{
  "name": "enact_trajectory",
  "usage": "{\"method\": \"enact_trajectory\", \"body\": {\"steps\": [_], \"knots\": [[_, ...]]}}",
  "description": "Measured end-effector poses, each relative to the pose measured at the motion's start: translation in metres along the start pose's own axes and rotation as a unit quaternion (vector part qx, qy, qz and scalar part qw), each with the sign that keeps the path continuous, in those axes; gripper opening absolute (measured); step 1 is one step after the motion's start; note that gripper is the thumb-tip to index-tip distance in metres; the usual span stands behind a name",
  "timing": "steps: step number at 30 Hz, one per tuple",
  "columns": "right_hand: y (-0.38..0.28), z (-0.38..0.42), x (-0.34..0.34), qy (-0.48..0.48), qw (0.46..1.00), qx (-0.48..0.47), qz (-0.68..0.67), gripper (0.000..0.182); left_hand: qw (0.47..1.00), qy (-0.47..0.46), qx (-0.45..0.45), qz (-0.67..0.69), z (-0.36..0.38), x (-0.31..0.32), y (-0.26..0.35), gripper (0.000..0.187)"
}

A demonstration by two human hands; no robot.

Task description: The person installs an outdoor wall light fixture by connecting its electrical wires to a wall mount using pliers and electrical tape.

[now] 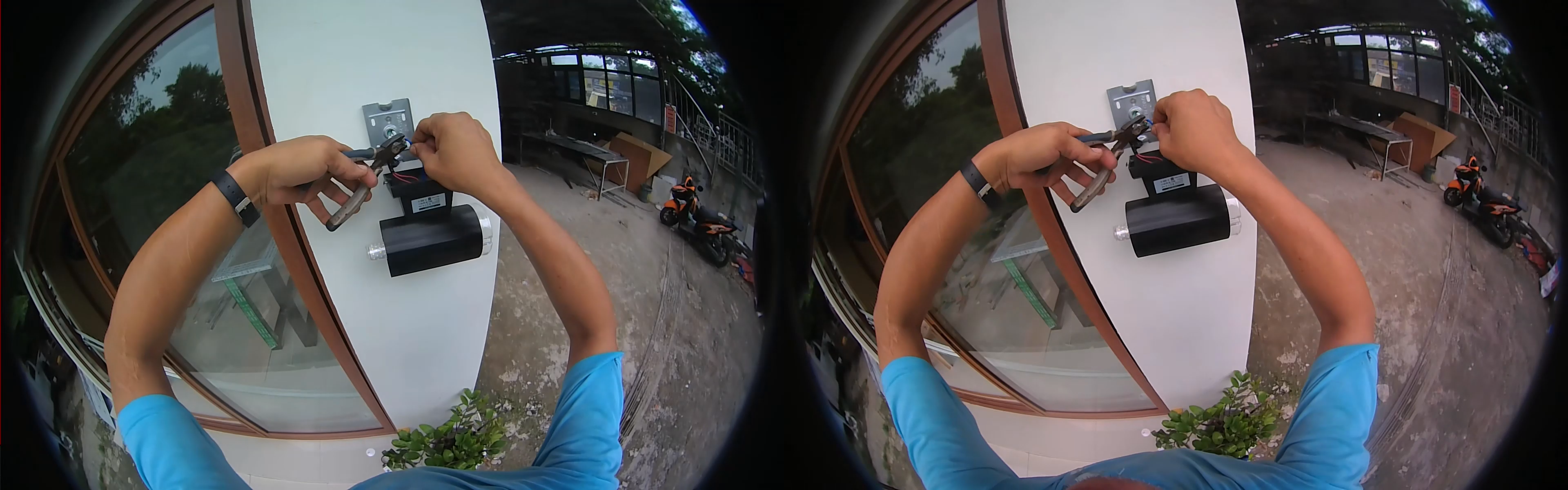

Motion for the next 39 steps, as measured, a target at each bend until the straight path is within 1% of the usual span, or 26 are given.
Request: {"method": "enact_trajectory", "body": {"steps": [9, 13, 16, 18, 21, 22, 24, 25, 26, 28, 29, 32, 34, 36, 39], "knots": [[-0.001, -0.001, 0.003, 0.015, 0.999, -0.033, 0.022, 0.012, 1.000, -0.006, -0.026, 0.016, -0.001, 0.004, 0.006, 0.024], [0.005, -0.001, 0.008, 0.015, 0.999, -0.031, 0.028, 0.012, 0.999, 0.038, -0.020, -0.019, -0.006, 0.009, 0.005, 0.027], [0.000, -0.001, 0.005, 0.008, 0.999, -0.018, 0.044, 0.015, 0.998, 0.050, -0.021, -0.036, -0.007, 0.008, 0.002, 0.029], [0.005, -0.004, 0.006, -0.008, 1.000, 0.000, 0.026, 0.016, 0.997, 0.062, -0.024, -0.036, -0.007, 0.005, 0.003, 0.030], [0.010, -0.007, 0.009, -0.039, 0.998, 0.037, -0.013, 0.016, 0.999, 0.040, 0.000, -0.036, 0.002, -0.001, 0.005, 0.032], [0.013, -0.009, 0.011, -0.050, 0.997, 0.052, -0.028, 0.015, 0.999, 0.019, -0.010, -0.038, 0.006, -0.004, 0.005, 0.031], [0.019, -0.011, 0.014, -0.058, 0.996, 0.062, -0.030, 0.018, 0.998, 0.051, 0.003, -0.025, 0.025, -0.012, -0.002, 0.032], [0.021, -0.010, 0.015, -0.063, 0.995, 0.069, -0.032, 0.020, 0.998, 0.065, 0.009, -0.020, 0.034, -0.015, -0.009, 0.032], [0.023, -0.011, 0.011, -0.066, 0.994, 0.076, -0.043, 0.021, 0.997, 0.062, 0.034, 0.017, 0.041, -0.021, -0.019, 0.033], [0.023, -0.009, 0.010, -0.076, 0.991, 0.092, -0.066, 0.023, 0.991, 0.040, 0.105, 0.076, 0.061, -0.022, -0.042, 0.033], [0.022, -0.010, 0.010, -0.081, 0.990, 0.094, -0.070, 0.024, 0.984, 0.028, 0.140, 0.105, 0.072, -0.020, -0.055, 0.033], [0.025, -0.012, 0.011, -0.089, 0.988, 0.101, -0.073, 0.025, 0.959, 0.037, 0.214, 0.182, 0.104, 0.001, -0.110, 0.032], [0.027, -0.012, 0.011, -0.089, 0.988, 0.104, -0.075, 0.026, 0.950, 0.065, 0.203, 0.228, 0.115, 0.020, -0.158, 0.032], [0.019, -0.011, 0.007, -0.091, 0.988, 0.100, -0.074, 0.029, 0.938, 0.051, 0.197, 0.279, 0.120, 0.048, -0.209, 0.033], [0.017, -0.009, 0.002, -0.088, 0.989, 0.091, -0.071, 0.033, 0.930, 0.030, 0.152, 0.333, 0.114, 0.094, -0.286, 0.032]]}}
Point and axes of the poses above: each hand's wrist, its own z-axis away from the middle knuckle, its own x-axis out of the palm, y = z × x, the point moved 5 cm from there along -z, towards the middle knuckle, and after that the axes turned 14 degrees about -x, right-handed, at the moved point
